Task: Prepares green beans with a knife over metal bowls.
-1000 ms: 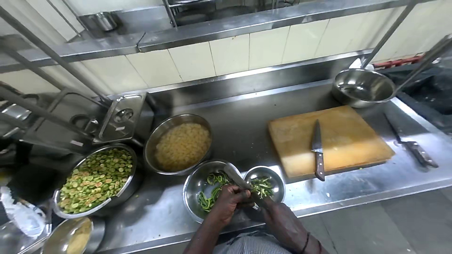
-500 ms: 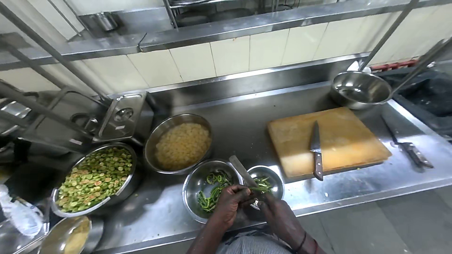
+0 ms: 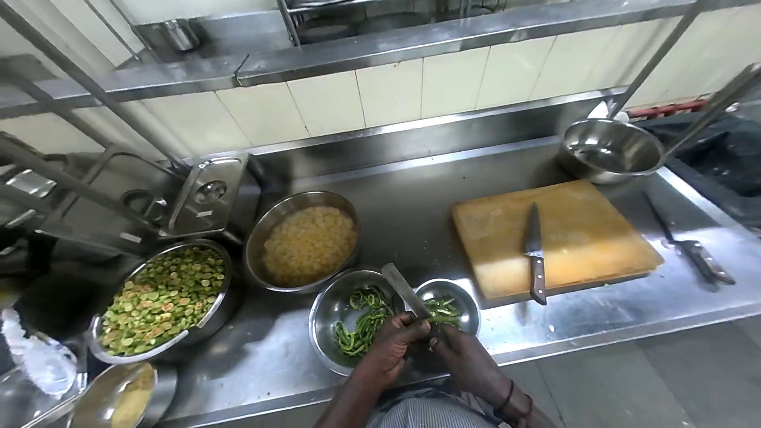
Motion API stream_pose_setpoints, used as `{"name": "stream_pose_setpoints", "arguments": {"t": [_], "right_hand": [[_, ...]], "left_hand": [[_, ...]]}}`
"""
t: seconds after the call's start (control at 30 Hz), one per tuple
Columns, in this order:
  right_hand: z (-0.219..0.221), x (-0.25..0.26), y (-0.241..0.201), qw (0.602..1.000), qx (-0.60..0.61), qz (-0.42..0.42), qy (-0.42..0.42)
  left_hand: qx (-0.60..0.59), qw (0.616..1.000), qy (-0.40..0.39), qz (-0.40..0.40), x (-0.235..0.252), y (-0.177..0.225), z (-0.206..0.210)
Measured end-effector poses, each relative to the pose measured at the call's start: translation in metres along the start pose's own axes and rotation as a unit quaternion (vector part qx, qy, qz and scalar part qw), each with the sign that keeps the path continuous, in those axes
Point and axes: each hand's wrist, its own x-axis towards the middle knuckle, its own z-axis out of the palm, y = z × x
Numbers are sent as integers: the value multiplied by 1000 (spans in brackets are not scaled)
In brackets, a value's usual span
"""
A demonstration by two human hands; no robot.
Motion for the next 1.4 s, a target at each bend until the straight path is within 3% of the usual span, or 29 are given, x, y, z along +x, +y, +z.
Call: {"name": "stream_pose_setpoints", "arguments": {"t": [0.1, 0.23, 0.33, 0.47, 0.53, 0.63, 0.73, 0.93, 1.07, 1.23, 1.4], "right_hand": [[-9, 0, 5, 975, 211, 27, -64], [-28, -5, 8, 886, 421, 79, -175], [-32, -1, 20, 825, 506, 65, -245], [-31, 5, 29, 785, 543, 50, -295], [-30, 8, 32, 794, 541, 61, -272], [-28, 9, 33, 845, 496, 90, -178], [-31, 2, 36, 871, 468, 102, -108], [-40, -21, 53, 883, 459, 91, -42], [-45, -27, 56, 890, 448, 82, -19], [-44, -30, 60, 902, 424, 83, 15], [-45, -34, 66, 905, 414, 96, 29]], "left_hand": [[-9, 999, -45, 24, -1, 2, -7], [3, 990, -121, 72, 17, -4, -25], [47, 978, -183, 82, 28, -4, -22], [77, 956, -274, 73, 34, 0, -10], [53, 964, -256, 43, 34, -4, -3], [69, 988, -136, 20, 39, -15, 3], [77, 995, -36, 50, 42, -18, -6], [138, 981, 39, 131, 16, 6, -27], [304, 947, 1, 106, 0, 5, -37], [553, 828, -88, -2, -19, -8, -29], [580, 812, -60, -24, -29, -18, -27]]}}
